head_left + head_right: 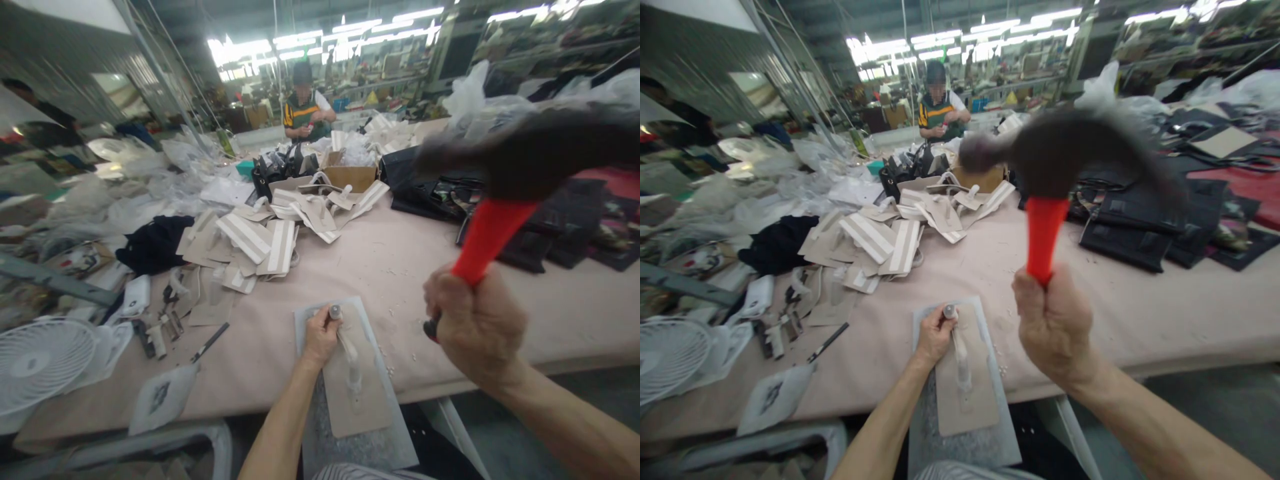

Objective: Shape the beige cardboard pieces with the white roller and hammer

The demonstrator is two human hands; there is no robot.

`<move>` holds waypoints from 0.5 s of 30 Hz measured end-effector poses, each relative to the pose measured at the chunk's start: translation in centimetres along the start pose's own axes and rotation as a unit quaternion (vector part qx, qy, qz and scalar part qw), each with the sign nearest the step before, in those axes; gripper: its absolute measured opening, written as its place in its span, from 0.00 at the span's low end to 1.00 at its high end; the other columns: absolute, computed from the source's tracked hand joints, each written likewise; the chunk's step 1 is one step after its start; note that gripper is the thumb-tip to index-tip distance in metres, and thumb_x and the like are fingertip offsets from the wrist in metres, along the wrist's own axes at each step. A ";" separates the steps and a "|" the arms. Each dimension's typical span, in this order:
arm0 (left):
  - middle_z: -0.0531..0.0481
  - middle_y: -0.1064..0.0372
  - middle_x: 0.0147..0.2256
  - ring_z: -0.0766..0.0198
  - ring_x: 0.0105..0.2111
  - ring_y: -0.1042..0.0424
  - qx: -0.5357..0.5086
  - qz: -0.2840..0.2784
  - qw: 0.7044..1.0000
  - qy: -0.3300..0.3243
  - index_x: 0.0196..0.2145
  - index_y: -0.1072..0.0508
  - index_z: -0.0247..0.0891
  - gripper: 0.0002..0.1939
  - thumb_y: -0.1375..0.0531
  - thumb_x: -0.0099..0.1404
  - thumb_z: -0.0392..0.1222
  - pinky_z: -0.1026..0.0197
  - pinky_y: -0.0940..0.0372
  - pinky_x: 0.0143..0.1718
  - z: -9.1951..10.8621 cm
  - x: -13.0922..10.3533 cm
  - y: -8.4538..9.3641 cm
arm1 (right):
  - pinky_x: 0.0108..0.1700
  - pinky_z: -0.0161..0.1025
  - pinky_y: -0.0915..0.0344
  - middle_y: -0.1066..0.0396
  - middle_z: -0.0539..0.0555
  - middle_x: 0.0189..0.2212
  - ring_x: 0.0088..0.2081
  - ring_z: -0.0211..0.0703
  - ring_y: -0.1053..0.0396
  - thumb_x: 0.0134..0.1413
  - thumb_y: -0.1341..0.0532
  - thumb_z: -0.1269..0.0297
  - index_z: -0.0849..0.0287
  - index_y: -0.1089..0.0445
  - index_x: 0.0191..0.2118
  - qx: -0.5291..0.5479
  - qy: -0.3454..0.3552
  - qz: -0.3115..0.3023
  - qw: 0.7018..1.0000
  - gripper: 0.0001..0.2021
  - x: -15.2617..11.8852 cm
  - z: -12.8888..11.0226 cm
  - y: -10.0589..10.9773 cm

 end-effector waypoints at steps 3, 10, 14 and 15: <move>0.51 0.25 0.30 0.61 0.30 0.28 -0.003 0.001 1.000 0.001 0.39 0.22 0.38 0.10 0.41 0.60 0.37 0.63 0.35 0.35 -0.1 0.0 0.0 | 0.23 0.37 0.57 0.40 0.46 0.16 0.16 0.37 0.45 0.67 0.49 0.60 0.54 0.42 0.31 -0.137 0.029 -0.268 0.953 0.12 -4.7 3.7 -4.2; 0.49 0.23 0.33 0.61 0.33 0.27 -0.009 0.000 1.000 0.001 0.39 0.22 0.37 0.10 0.41 0.60 0.39 0.62 0.34 0.38 -0.2 0.0 0.0 | 0.27 0.37 0.56 0.30 0.52 0.24 0.24 0.42 0.33 0.71 0.50 0.59 0.56 0.35 0.39 -0.290 -0.092 -0.398 0.865 0.10 -8.5 11.7 -4.9; 0.50 0.22 0.34 0.60 0.35 0.25 -0.023 0.000 1.000 0.008 0.39 0.22 0.39 0.10 0.40 0.59 0.37 0.62 0.33 0.40 -0.2 0.0 0.0 | 0.30 0.37 0.47 0.28 0.56 0.28 0.28 0.46 0.29 0.70 0.49 0.62 0.58 0.33 0.39 -0.305 -0.165 -0.393 0.852 0.11 -8.9 15.7 -5.2; 0.50 0.22 0.34 0.60 0.34 0.25 -0.025 0.002 1.000 0.010 0.38 0.22 0.39 0.10 0.40 0.59 0.37 0.62 0.33 0.39 -0.2 0.0 0.0 | 0.32 0.38 0.44 0.27 0.59 0.31 0.31 0.48 0.28 0.69 0.49 0.62 0.60 0.32 0.40 -0.316 -0.156 -0.371 0.859 0.11 -8.8 16.0 -5.5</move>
Point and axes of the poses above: each hand's wrist, its own x-axis towards the middle knuckle, its own y-axis out of the back of the hand, z = x × y, the point moved 5 cm from there along x, towards the middle knuckle
